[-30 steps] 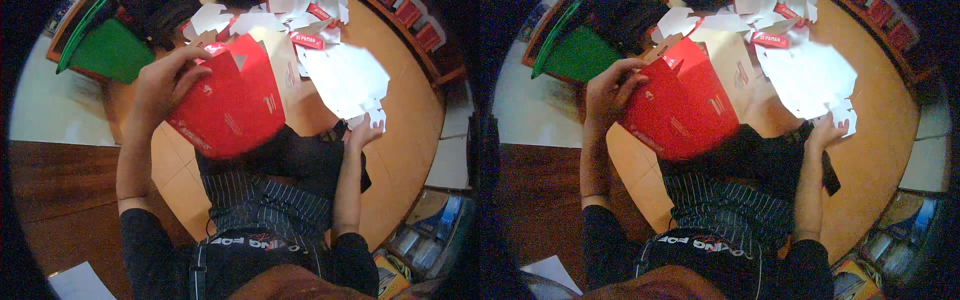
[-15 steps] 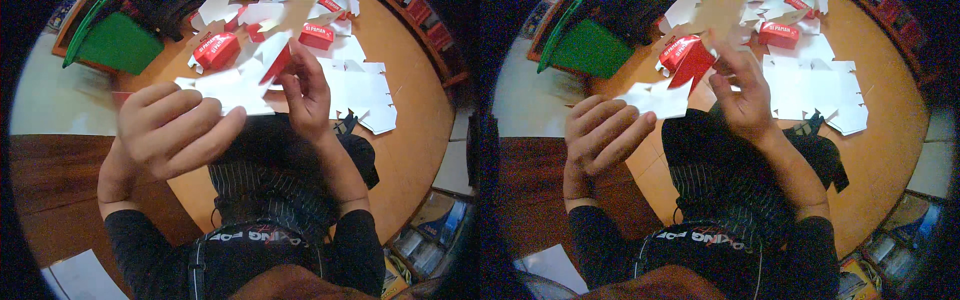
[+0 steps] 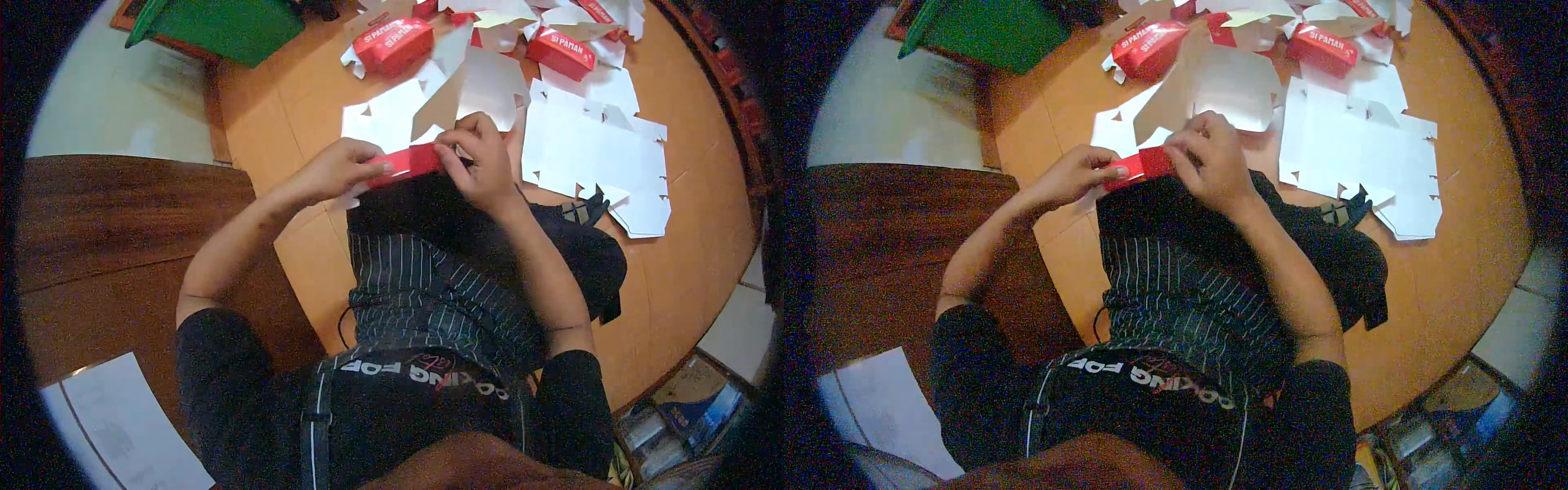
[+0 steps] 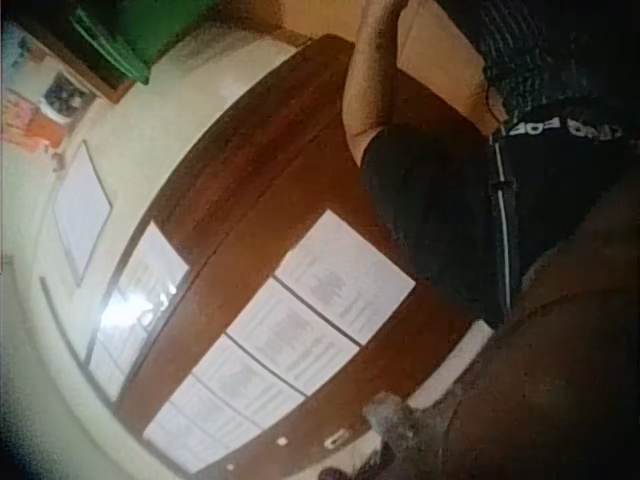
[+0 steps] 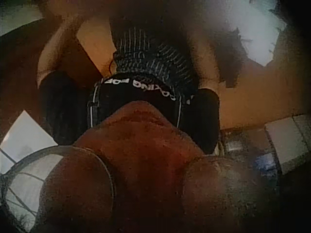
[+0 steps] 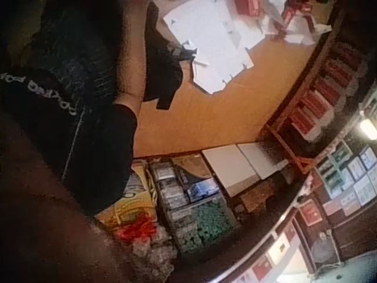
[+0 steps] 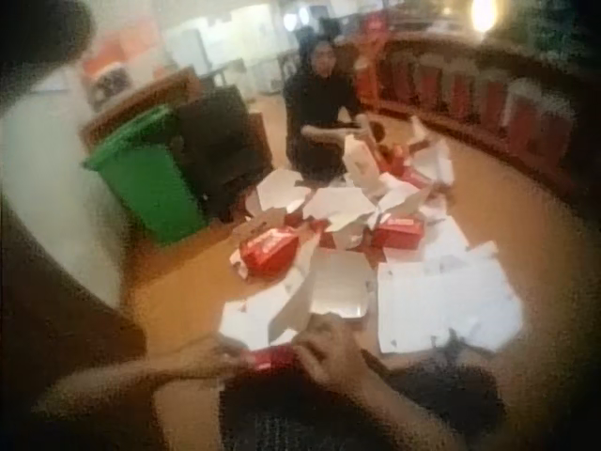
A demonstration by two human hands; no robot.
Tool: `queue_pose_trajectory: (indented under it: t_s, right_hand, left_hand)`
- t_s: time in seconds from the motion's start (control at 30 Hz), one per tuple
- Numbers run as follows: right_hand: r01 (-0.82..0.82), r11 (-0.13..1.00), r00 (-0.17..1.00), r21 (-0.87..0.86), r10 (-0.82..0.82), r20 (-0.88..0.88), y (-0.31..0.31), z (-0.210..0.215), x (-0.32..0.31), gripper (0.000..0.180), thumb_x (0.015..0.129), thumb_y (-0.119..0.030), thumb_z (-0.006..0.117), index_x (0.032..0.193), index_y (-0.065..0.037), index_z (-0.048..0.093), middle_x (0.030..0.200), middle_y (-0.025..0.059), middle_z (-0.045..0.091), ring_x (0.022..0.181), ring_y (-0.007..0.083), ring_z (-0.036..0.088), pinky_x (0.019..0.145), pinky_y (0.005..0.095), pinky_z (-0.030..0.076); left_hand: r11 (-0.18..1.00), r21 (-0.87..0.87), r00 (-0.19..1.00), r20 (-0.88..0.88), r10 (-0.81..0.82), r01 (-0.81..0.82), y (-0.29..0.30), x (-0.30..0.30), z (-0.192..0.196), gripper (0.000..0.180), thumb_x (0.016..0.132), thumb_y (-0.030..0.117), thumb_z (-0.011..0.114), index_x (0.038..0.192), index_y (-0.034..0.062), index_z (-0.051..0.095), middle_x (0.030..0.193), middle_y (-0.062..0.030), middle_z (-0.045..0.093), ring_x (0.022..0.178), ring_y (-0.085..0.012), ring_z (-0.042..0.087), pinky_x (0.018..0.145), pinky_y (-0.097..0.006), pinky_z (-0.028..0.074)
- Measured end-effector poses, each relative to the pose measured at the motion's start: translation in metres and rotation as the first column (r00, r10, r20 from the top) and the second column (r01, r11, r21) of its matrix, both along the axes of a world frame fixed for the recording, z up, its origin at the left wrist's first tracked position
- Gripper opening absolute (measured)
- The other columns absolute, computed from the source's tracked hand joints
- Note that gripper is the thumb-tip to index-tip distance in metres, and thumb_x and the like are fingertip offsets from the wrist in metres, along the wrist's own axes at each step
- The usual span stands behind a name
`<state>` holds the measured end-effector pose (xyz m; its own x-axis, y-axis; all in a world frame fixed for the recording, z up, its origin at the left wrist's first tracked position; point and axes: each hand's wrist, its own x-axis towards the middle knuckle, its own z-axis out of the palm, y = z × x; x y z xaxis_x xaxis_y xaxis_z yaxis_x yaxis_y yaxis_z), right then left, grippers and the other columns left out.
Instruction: The person sits on the floor and assembles small red and white cardboard boxes by folding flat pieces and inserting them into a base. They repeatedly pick up flat pieces, fold them, and place them into the box structure.
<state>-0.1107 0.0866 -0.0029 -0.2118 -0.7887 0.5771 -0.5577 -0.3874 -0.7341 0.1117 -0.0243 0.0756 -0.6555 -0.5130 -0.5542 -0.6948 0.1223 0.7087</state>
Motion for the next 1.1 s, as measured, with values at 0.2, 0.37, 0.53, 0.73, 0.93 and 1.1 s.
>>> queue_pose_trajectory:
  t_s: [0.2, 0.37, 0.53, 0.73, 0.93, 1.1]
  right_hand:
    - [0.12, 0.991, 0.989, -0.051, -0.124, -0.085, 0.003, 0.002, 0.0, 0.014, 0.081, -0.018, 0.074, 0.088, -0.006, 0.071, 0.087, 0.0124, 0.058, 0.085, 0.0302, 0.056, 0.077, 0.0404, 0.046]
    - [0.011, 0.996, 0.984, -0.083, -0.025, -0.177, 0.005, 0.011, -0.004, 0.014, 0.077, -0.016, 0.076, 0.087, -0.007, 0.072, 0.086, 0.0106, 0.058, 0.087, 0.0301, 0.055, 0.079, 0.0414, 0.045]
    - [0.078, 0.996, 0.946, -0.032, -0.084, -0.313, 0.015, 0.017, 0.0, 0.017, 0.08, -0.018, 0.075, 0.091, -0.005, 0.07, 0.112, 0.0161, 0.055, 0.105, 0.0357, 0.055, 0.095, 0.0441, 0.044]
    - [0.034, 0.97, 0.998, 0.241, -0.047, 0.046, 0.011, -0.009, -0.011, 0.022, 0.089, -0.025, 0.068, 0.096, -0.003, 0.069, 0.139, 0.024, 0.04, 0.131, 0.0428, 0.042, 0.109, 0.0471, 0.038]
    - [0.281, 0.938, 0.956, 0.201, -0.256, -0.143, 0.01, -0.021, -0.025, 0.02, 0.09, -0.021, 0.066, 0.095, -0.001, 0.067, 0.137, 0.0253, 0.042, 0.11, 0.0387, 0.056, 0.091, 0.0422, 0.052]
    - [0.159, 0.958, 0.986, 0.238, -0.166, 0.01, 0.026, 0.013, -0.002, 0.018, 0.089, -0.018, 0.067, 0.093, 0.0, 0.065, 0.136, 0.0239, 0.043, 0.108, 0.0375, 0.059, 0.094, 0.0414, 0.051]
  left_hand:
    - [0.984, 0.07, 0.944, -0.278, 0.178, -0.165, 0.009, -0.016, -0.028, 0.025, 0.1, 0.026, 0.061, 0.098, 0.0027, 0.068, 0.084, 0.0029, 0.063, 0.076, -0.0048, 0.055, 0.071, -0.022, 0.045]
    - [0.966, 0.112, 0.899, -0.353, 0.26, -0.235, 0.019, -0.028, -0.042, 0.026, 0.099, 0.022, 0.059, 0.101, -0.001, 0.07, 0.088, -0.0006, 0.068, 0.081, -0.0069, 0.059, 0.075, -0.026, 0.049]
    - [0.957, 0.226, 0.899, -0.355, 0.257, -0.184, 0.016, -0.032, -0.04, 0.026, 0.098, 0.021, 0.06, 0.106, -0.0014, 0.072, 0.091, -0.0051, 0.071, 0.085, -0.0083, 0.061, 0.077, -0.028, 0.05]
    - [0.984, 0.111, 0.908, -0.382, 0.174, -0.142, -0.015, -0.015, 0.003, 0.037, 0.103, 0.028, 0.051, 0.126, 0.0006, 0.062, 0.108, -0.0113, 0.069, 0.101, -0.0193, 0.065, 0.093, -0.035, 0.05]
    - [0.885, -0.274, 0.7, -0.71, 0.078, -0.377, 0.02, -0.011, -0.035, 0.016, 0.091, 0.009, 0.068, 0.104, 0.0003, 0.069, 0.096, -0.0082, 0.072, 0.096, -0.0185, 0.066, 0.091, -0.034, 0.049]
    - [0.733, -0.615, 0.858, -0.506, -0.087, -0.289, 0.037, -0.045, -0.032, 0.013, 0.082, 0.01, 0.077, 0.092, 0.004, 0.072, 0.088, -0.0104, 0.07, 0.087, -0.0207, 0.064, 0.076, -0.033, 0.051]
